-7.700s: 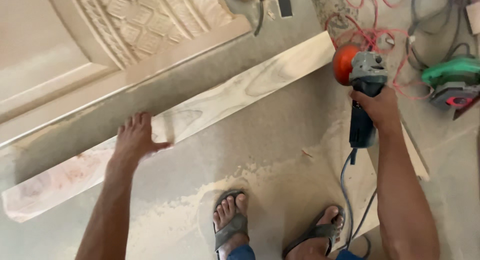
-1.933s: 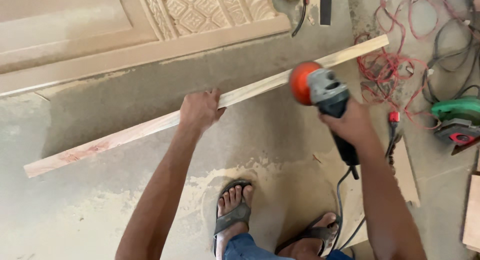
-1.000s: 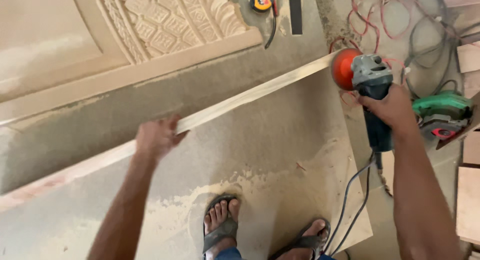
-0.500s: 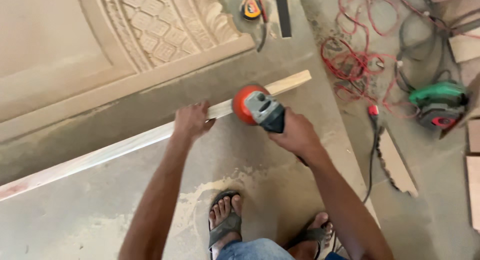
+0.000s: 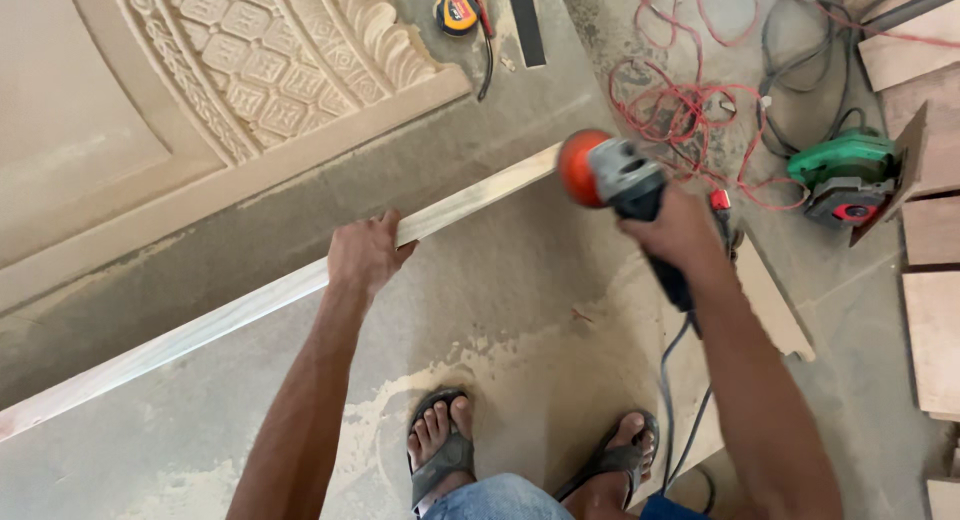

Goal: The person uses an angle grinder with a sanding disc to smooth a long wooden plank on the floor. They move the tool along the plank's length, flip it to sand the other side, and then use a square and pencil to mark a line on the plank.

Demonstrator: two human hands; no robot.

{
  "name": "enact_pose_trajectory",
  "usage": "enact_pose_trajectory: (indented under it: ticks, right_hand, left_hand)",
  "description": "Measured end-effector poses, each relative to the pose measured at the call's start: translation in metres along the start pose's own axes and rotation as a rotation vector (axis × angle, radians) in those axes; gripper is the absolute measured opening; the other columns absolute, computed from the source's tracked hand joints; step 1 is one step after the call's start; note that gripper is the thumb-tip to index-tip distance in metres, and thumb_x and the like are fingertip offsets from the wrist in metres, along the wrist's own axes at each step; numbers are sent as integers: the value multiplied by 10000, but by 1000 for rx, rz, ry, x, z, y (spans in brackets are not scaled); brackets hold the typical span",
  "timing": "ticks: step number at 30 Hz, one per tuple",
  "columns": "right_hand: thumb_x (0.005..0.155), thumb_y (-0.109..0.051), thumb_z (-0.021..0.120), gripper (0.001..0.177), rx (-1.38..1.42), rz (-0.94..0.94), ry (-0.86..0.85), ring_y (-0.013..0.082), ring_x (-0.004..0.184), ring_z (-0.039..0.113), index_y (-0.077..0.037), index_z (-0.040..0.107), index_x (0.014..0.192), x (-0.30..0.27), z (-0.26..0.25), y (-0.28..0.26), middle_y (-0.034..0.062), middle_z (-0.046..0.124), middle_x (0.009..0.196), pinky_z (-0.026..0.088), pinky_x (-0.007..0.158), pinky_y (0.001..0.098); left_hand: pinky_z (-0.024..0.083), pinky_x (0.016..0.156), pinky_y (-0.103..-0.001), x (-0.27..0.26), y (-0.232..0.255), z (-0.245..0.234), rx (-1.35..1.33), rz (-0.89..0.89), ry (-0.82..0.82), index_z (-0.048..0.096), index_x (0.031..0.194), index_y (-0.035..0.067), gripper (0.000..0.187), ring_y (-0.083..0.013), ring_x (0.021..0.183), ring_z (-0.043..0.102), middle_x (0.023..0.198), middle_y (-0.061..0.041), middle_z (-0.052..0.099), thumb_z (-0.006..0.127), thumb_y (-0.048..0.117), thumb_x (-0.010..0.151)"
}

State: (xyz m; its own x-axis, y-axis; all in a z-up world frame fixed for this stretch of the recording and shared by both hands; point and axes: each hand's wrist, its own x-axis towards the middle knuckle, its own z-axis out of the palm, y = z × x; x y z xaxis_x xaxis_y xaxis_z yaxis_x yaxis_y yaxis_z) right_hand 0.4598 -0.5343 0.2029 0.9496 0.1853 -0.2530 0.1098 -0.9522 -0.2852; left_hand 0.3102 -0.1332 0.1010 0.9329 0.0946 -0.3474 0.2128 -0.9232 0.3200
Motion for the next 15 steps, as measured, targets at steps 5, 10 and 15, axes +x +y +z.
enact_pose_trajectory:
  ticks: [5, 10, 15]
  right_hand:
    - [694, -479, 920, 710, 38, 155, 88, 372, 931, 753, 37, 679, 1119, 8, -26, 31, 229, 746, 998, 572, 853, 459]
    - [708, -448, 906, 753, 45, -6, 112, 381, 944, 732, 32, 636, 1223, -11, -13, 10, 240, 734, 1021, 562, 834, 458]
    - [581, -305, 863, 741, 166, -73, -107, 345, 892, 757, -30, 628, 1228, -37, 23, -58, 211, 745, 970, 589, 811, 438]
  left_hand:
    - [576, 779, -470, 0, -1, 2, -11, -1, 18, 624, 1144, 131, 475, -329, 901, 723, 933, -124, 748, 669, 545, 914]
    - [570, 767, -483, -2, -3, 6, -29, 48, 116, 640, 1069, 123, 432, -338, 909, 714, 971, -109, 739, 711, 506, 883]
    - [569, 769, -483, -4, -2, 4, -44, 31, 114, 632, 1068, 120, 437, -340, 905, 715, 963, -115, 741, 716, 507, 882]
